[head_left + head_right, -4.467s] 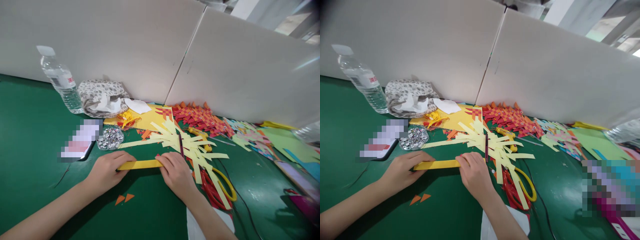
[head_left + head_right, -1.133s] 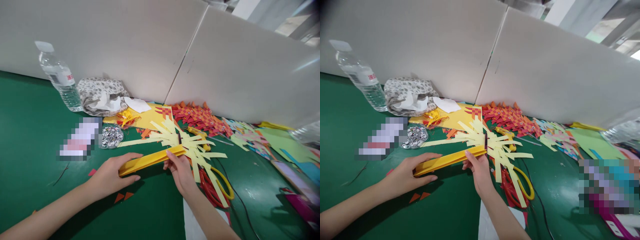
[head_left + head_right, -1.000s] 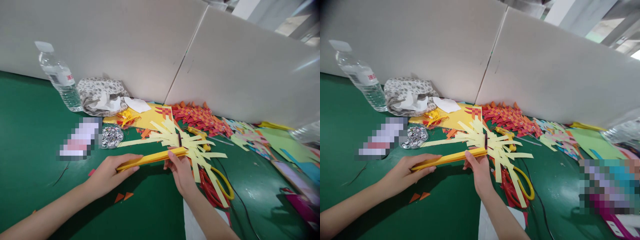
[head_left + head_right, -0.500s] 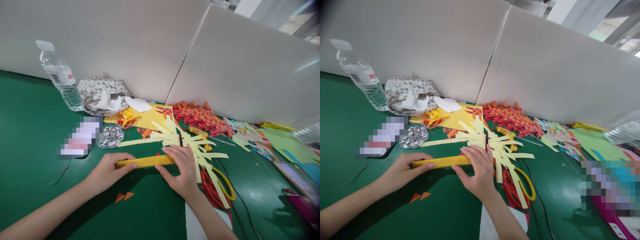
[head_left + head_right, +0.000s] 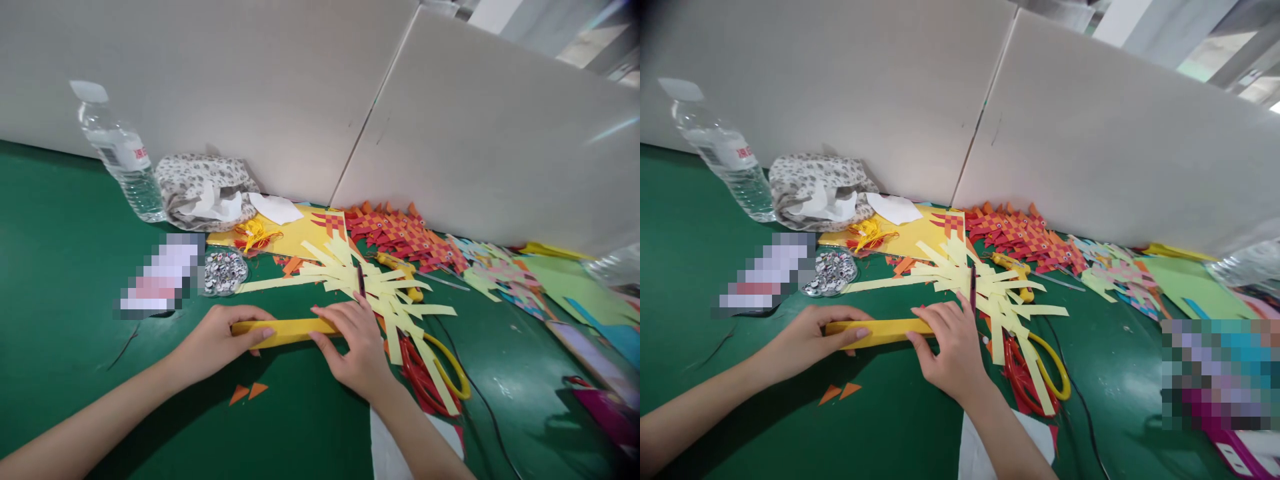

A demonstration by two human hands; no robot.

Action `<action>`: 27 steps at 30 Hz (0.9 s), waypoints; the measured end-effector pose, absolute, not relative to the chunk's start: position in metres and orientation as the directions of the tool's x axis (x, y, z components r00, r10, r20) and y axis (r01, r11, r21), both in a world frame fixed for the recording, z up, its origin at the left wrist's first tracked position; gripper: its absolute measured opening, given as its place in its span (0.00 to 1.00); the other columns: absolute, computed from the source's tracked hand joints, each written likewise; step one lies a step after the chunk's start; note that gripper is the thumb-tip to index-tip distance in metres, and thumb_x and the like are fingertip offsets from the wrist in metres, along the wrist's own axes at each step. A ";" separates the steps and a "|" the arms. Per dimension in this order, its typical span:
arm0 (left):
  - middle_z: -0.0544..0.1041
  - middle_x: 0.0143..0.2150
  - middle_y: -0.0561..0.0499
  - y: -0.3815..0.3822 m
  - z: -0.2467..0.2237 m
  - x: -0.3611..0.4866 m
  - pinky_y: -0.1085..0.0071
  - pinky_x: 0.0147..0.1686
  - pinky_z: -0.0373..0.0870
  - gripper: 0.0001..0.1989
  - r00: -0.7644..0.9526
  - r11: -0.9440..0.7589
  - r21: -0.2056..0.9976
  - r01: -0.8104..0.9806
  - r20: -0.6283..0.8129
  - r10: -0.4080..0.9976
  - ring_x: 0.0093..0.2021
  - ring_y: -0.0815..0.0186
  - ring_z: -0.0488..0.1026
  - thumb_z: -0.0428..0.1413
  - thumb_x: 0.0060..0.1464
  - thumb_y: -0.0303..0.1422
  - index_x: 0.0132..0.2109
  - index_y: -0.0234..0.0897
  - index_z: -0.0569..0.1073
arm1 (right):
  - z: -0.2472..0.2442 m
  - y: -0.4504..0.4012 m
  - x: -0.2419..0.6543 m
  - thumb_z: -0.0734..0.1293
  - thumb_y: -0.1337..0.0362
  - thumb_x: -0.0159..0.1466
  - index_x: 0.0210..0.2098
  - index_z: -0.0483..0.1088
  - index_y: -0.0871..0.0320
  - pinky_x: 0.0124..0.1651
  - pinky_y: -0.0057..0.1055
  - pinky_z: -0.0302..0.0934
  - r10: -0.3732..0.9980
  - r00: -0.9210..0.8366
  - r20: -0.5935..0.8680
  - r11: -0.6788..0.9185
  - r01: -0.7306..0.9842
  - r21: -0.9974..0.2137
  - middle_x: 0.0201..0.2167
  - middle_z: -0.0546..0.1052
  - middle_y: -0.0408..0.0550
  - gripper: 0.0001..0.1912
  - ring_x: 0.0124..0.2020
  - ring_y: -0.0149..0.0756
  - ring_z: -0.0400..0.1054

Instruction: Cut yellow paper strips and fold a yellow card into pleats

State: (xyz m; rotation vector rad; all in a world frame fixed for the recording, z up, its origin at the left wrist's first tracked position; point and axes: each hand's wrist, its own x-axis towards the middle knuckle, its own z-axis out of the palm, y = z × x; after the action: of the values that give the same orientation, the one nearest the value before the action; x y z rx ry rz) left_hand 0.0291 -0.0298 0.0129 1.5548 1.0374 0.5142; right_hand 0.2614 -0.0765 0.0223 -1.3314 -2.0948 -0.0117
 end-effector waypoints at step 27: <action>0.80 0.32 0.55 -0.034 0.016 0.029 0.79 0.26 0.64 0.11 0.527 -0.328 0.788 0.520 0.005 0.850 0.28 0.69 0.72 0.54 0.54 0.39 0.38 0.40 0.77 | 0.013 -0.072 0.261 0.67 0.59 0.62 0.38 0.72 0.55 0.57 0.48 0.50 0.839 -0.285 0.464 0.461 0.824 -0.329 0.32 0.76 0.46 0.08 0.37 0.38 0.70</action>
State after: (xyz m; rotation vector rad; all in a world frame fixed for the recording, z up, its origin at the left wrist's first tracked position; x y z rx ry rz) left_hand 0.0289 -0.0341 0.0163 2.0048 1.1117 0.5491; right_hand 0.2612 -0.0721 0.0127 -1.3789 -2.1302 0.0336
